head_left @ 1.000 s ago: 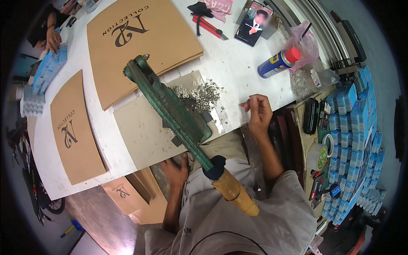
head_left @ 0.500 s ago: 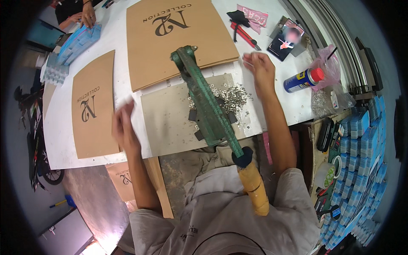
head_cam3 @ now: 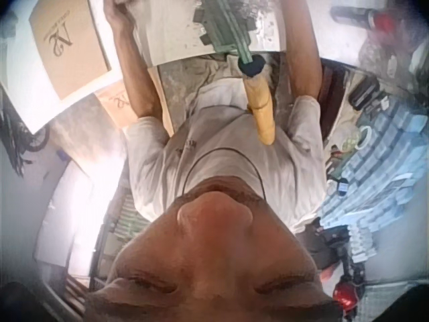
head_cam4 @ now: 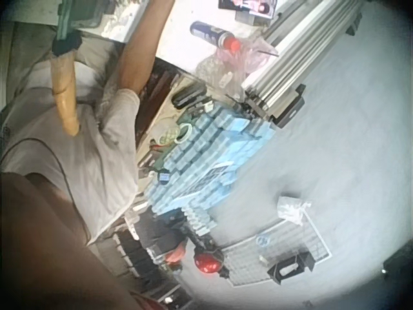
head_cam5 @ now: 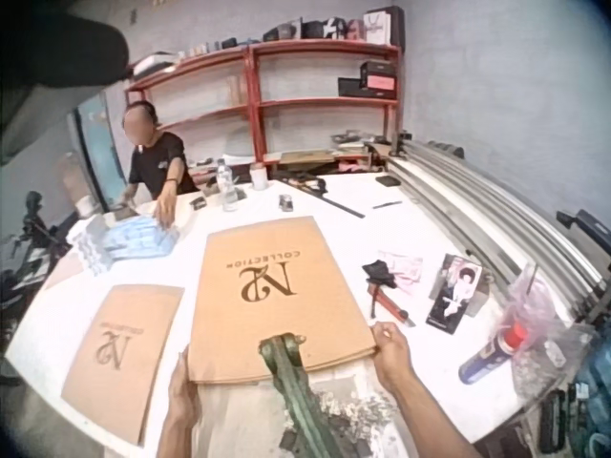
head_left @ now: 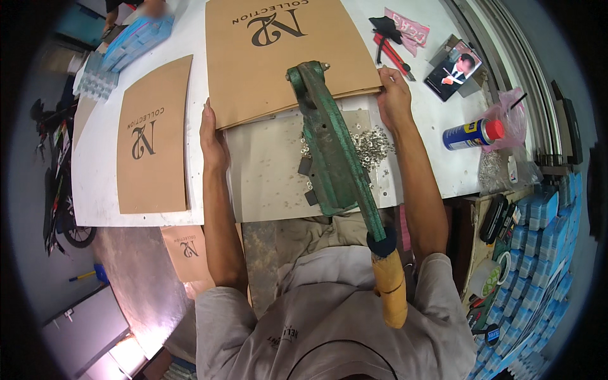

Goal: The person uses a green manual binding machine to attach metal fasteners to the edges of brown cardboard sheets. They repeatedly position each sheet under the press, insert fasteners, and operate the lever to secure them, then stack the finished pieces.

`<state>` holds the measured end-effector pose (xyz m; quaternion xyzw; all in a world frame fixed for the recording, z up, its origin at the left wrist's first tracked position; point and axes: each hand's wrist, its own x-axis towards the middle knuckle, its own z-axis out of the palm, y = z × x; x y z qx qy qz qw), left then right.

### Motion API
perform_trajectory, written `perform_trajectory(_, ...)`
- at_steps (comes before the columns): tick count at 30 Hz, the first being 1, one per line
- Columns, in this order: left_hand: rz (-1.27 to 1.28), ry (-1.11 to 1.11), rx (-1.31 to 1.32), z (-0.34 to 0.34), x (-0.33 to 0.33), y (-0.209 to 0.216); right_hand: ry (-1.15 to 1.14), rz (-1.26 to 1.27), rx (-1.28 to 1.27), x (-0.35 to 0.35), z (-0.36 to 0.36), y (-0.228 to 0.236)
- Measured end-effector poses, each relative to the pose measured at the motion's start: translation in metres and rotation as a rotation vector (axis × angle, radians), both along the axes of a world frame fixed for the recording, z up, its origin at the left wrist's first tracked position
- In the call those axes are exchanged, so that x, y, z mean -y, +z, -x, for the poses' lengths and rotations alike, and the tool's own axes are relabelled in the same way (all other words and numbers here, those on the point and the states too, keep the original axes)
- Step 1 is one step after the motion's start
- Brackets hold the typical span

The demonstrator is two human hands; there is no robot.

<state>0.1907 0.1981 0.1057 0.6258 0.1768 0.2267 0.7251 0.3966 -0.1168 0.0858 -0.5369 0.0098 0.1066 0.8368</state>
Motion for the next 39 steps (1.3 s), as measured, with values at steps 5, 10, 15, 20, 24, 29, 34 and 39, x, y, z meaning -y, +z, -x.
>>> perform_trajectory(5,-0.032,-0.023,0.0,0.003,0.004,0.012,0.04,-0.047,0.015,-0.005,-0.011,-0.006)
perform_trajectory(10,-0.109,0.217,0.021,0.013,-0.003,0.006,-0.116,0.478,0.485,0.016,-0.007,-0.005)
perform_trajectory(15,-0.808,0.32,0.018,0.018,0.015,0.041,0.222,0.547,0.483,0.016,0.089,0.044)
perform_trajectory(20,-1.233,0.331,-0.077,0.033,0.003,0.048,0.479,0.813,0.636,0.021,0.077,-0.014)
perform_trajectory(24,-1.383,0.422,-0.629,0.074,-0.064,0.018,0.326,0.879,0.745,0.025,0.067,-0.057)
perform_trajectory(29,-1.122,0.285,-1.101,0.122,-0.107,0.005,0.551,0.712,0.501,-0.025,0.089,0.032)
perform_trajectory(34,-1.158,0.313,-1.052,0.127,-0.117,-0.014,0.569,0.761,0.519,-0.02,0.084,0.026)
perform_trajectory(39,-1.281,0.423,-0.889,0.115,-0.109,0.001,0.598,0.871,0.598,-0.008,0.091,0.048)
